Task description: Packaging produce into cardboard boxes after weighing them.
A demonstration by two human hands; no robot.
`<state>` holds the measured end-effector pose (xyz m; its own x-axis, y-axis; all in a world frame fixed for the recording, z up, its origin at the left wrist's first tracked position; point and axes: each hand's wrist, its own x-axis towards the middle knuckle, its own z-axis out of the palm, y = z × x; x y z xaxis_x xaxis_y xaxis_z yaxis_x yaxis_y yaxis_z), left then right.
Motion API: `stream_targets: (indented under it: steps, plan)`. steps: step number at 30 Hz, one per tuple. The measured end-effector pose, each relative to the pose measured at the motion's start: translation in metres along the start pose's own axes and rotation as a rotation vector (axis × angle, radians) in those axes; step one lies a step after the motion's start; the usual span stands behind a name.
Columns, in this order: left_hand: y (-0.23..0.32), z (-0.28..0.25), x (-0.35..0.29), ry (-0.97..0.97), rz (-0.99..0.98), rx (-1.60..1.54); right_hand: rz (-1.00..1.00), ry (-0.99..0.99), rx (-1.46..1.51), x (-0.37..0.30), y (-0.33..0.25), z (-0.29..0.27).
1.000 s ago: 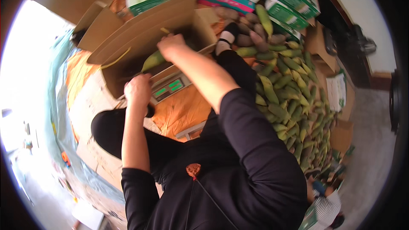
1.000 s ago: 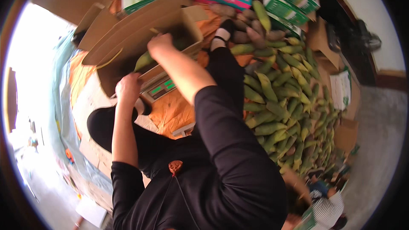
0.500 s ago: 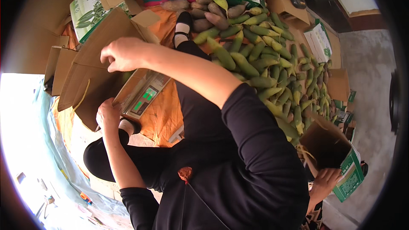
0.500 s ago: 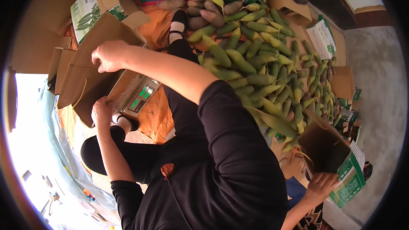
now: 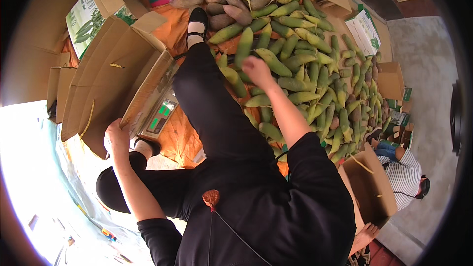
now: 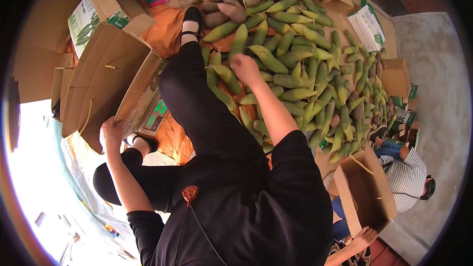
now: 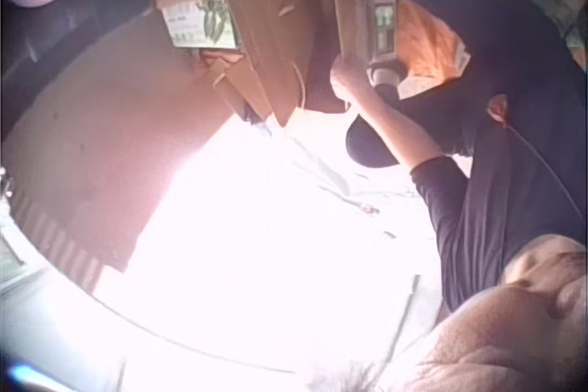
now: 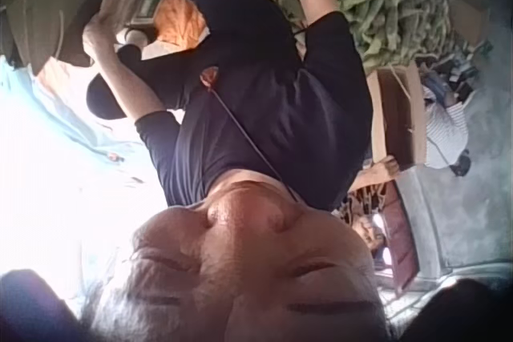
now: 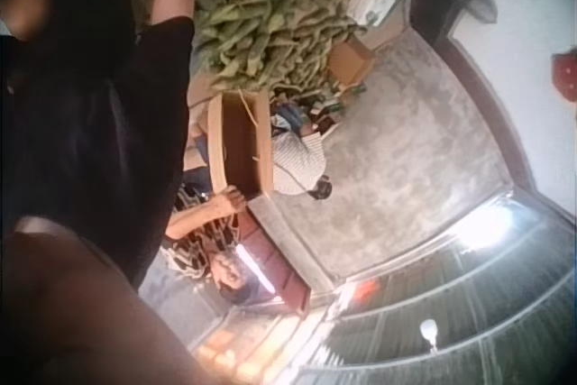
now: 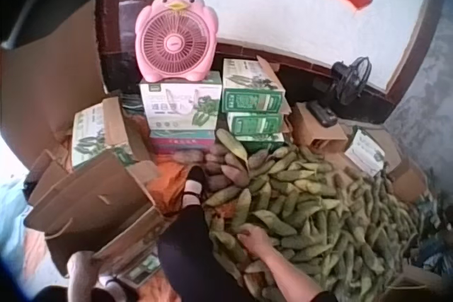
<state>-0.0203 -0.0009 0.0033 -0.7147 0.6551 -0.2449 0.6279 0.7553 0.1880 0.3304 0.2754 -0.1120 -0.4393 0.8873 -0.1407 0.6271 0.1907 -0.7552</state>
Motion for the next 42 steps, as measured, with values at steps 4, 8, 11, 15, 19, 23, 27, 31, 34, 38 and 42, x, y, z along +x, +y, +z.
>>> stream_targets:
  steps: [4,8,11,15,19,23,27,31,34,38,42]
  plan:
    - [0.013,-0.009,-0.002,-0.024,-0.003,-0.023,0.119,-0.163,-0.088,-0.050,0.075,0.031]
    - [0.014,-0.005,-0.001,-0.017,-0.012,-0.029,0.201,-0.188,-0.141,-0.050,0.088,0.053]
    - [0.010,-0.005,-0.001,-0.039,-0.021,-0.020,0.168,-0.122,-0.241,-0.024,0.081,0.066]
    - [0.014,-0.019,-0.012,-0.046,-0.179,0.077,0.077,-0.040,-0.189,0.008,0.084,0.109]
    - [0.047,-0.006,0.008,-0.105,-0.025,-0.104,0.314,0.077,0.133,0.040,0.252,0.100]
    - [0.037,0.000,0.005,-0.049,0.037,-0.084,-0.005,0.056,-0.342,0.122,0.194,0.135]
    - [0.001,-0.013,-0.025,0.006,-0.081,0.010,0.301,-0.197,-0.328,0.019,0.097,0.146]
    - [0.012,-0.003,-0.007,-0.007,0.007,0.029,0.260,-0.054,-0.197,0.023,0.153,0.114]
    - [0.009,-0.002,-0.009,-0.013,-0.010,0.023,0.417,0.033,0.500,0.028,0.122,0.087]
    - [0.007,-0.003,-0.013,-0.003,-0.002,0.019,-0.023,0.104,0.369,0.050,0.030,0.028]
    - [0.012,-0.006,-0.013,-0.003,-0.004,-0.003,-0.276,0.193,0.375,0.072,-0.082,-0.034]
